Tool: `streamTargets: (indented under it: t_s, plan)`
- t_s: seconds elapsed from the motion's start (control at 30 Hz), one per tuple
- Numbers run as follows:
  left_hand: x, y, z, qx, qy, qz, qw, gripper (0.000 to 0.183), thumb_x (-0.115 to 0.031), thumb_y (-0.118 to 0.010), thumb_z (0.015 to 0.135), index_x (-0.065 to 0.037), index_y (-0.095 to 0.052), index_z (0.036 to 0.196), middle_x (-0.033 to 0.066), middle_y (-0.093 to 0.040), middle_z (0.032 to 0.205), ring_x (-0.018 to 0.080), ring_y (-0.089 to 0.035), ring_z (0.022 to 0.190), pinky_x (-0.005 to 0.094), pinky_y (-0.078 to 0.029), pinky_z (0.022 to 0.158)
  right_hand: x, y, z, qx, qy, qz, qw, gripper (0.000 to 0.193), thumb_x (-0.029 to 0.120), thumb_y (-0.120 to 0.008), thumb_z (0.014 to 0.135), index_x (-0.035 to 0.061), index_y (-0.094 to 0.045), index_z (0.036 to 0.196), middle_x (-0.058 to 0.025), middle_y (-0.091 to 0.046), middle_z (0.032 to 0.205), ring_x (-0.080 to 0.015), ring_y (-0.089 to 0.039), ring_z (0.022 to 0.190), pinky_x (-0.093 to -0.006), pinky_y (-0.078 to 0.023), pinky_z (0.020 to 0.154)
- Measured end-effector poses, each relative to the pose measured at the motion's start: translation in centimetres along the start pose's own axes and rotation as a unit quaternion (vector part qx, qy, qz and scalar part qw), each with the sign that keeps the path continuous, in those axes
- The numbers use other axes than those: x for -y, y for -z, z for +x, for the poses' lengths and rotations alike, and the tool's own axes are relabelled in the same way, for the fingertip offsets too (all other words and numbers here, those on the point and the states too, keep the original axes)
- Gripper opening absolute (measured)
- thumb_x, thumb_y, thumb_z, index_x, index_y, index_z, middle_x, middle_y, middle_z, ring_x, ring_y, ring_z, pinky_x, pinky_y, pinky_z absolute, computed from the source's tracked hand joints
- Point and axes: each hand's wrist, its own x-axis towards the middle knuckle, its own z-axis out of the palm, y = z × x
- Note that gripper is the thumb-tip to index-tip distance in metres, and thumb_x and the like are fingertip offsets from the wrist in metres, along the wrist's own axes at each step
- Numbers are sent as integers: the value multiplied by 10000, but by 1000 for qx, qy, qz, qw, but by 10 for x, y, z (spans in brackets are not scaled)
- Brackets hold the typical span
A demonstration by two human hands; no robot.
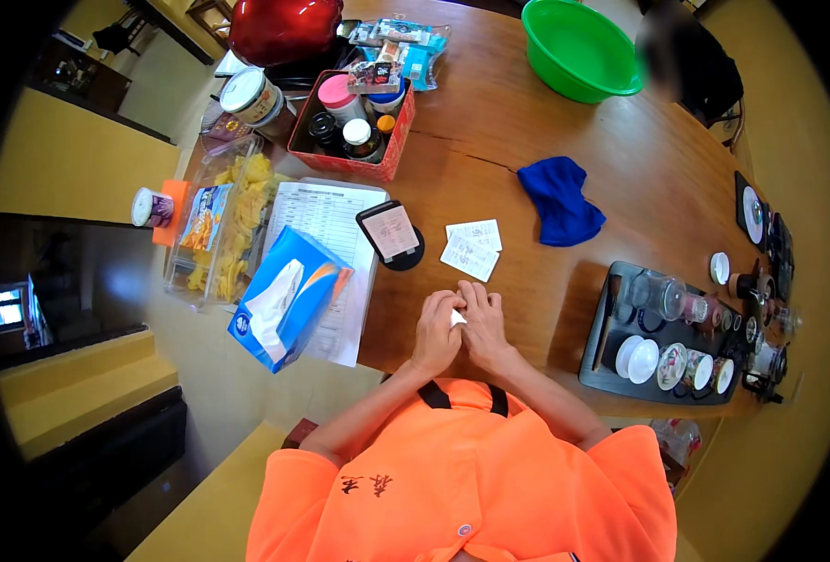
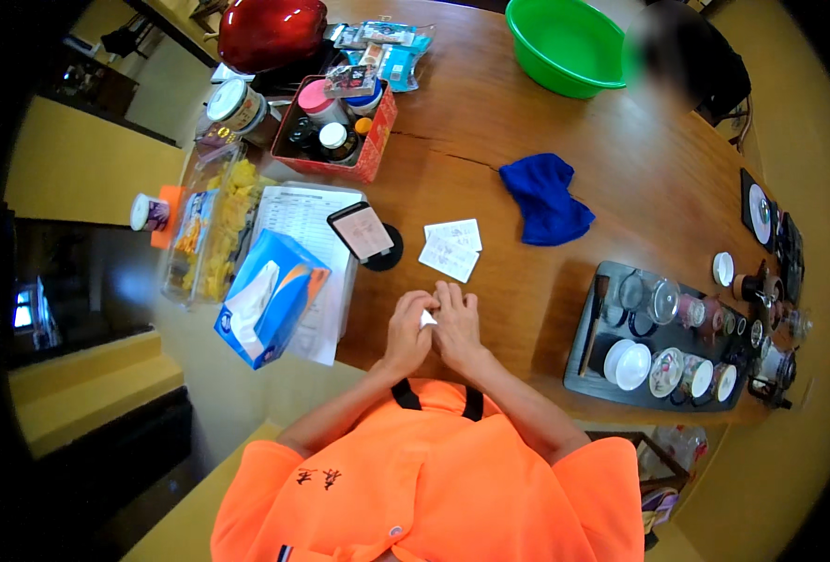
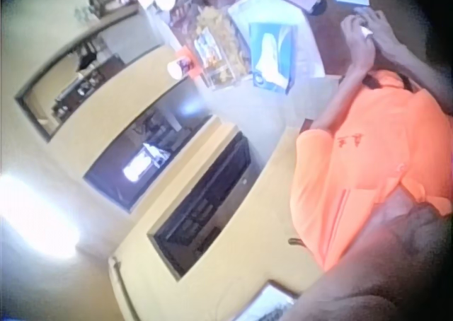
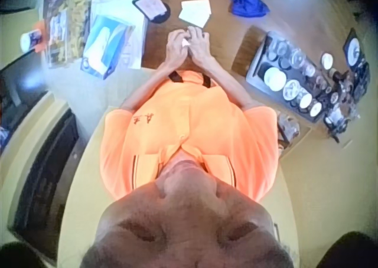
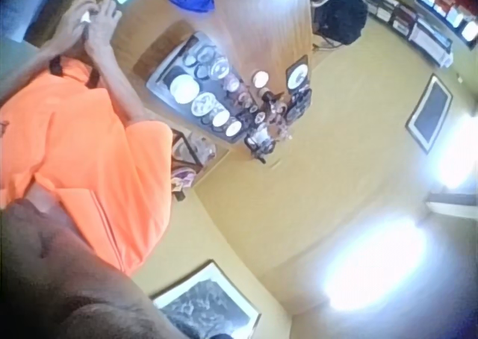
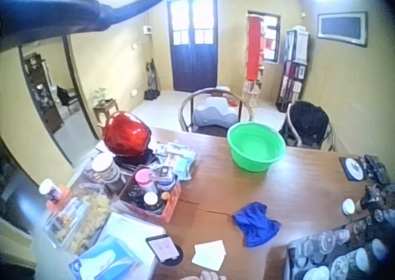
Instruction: The person wipes a black kettle and a glass teapot with a blue cloth, then cleans the wooden table surface. They organize small paper receipts and a tissue box, move a container of chips, and handle a small black device.
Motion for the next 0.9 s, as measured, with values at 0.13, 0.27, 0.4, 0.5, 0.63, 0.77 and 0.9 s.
streamTargets:
  t_s: [0.13, 0.27, 0.4, 0.5, 0.63, 0.77, 0.9]
  plan:
    - [-7, 1, -7, 14, 10, 5, 1000, 301, 92, -521, 712, -4, -562, 994, 196, -568, 1063, 411, -572, 991, 414, -489, 834, 0, 5, -3, 45, -7, -19, 999, 374, 205, -640, 748, 22, -601, 1072, -116, -507, 1252, -261, -466, 1149, -408, -363, 819]
    - [-22, 13, -9, 3, -27, 3, 1000, 268, 85, -518, 718, -10, -571, 963, 173, -584, 1018, 350, -611, 888, 373, -504, 757, 0, 4, -2, 37, 10, -42, 998, 366, 204, -653, 722, 56, -604, 1053, -106, -556, 1180, -263, -499, 1094, -408, -366, 816]
    - [-24, 23, -20, 73, 48, -114, 990, 213, 76, -514, 732, -19, -592, 906, 134, -595, 888, 275, -611, 747, 328, -485, 654, -33, 5, 25, -18, -7, -21, 1000, 397, 161, -716, 698, 83, -606, 1071, -83, -594, 1073, -263, -531, 1028, -424, -374, 825]
    - [-22, 21, -23, 97, 99, -104, 985, 163, 55, -523, 760, -24, -599, 882, 131, -592, 835, 289, -606, 740, 348, -473, 637, -64, 20, 67, -55, 12, -19, 998, 528, 189, -822, 644, 88, -596, 1110, -94, -569, 1121, -277, -505, 1076, -436, -372, 835]
    - [-14, 23, -18, 95, 70, -87, 989, 138, 40, -542, 770, -20, -606, 877, 125, -600, 824, 279, -599, 713, 344, -465, 618, -81, 18, 99, 12, 0, -80, 997, 590, 296, -869, 592, 92, -597, 1074, -100, -564, 1092, -276, -506, 1073, -458, -380, 824]
    - [-7, 23, -17, 93, 80, -76, 990, 122, 18, -549, 784, -22, -616, 877, 120, -606, 822, 273, -594, 707, 345, -462, 613, -78, 17, 109, 114, -60, -118, 985, 602, 360, -875, 571, 100, -596, 1038, -102, -571, 1043, -280, -522, 1059, -479, -390, 817]
    - [1, 18, -23, 95, 117, -99, 984, 110, 3, -545, 792, -24, -623, 866, 117, -608, 816, 267, -593, 700, 349, -461, 613, -87, 8, 102, 149, -70, -72, 984, 538, 303, -855, 619, 87, -593, 1035, -131, -584, 1013, -326, -564, 1017, -495, -429, 791]
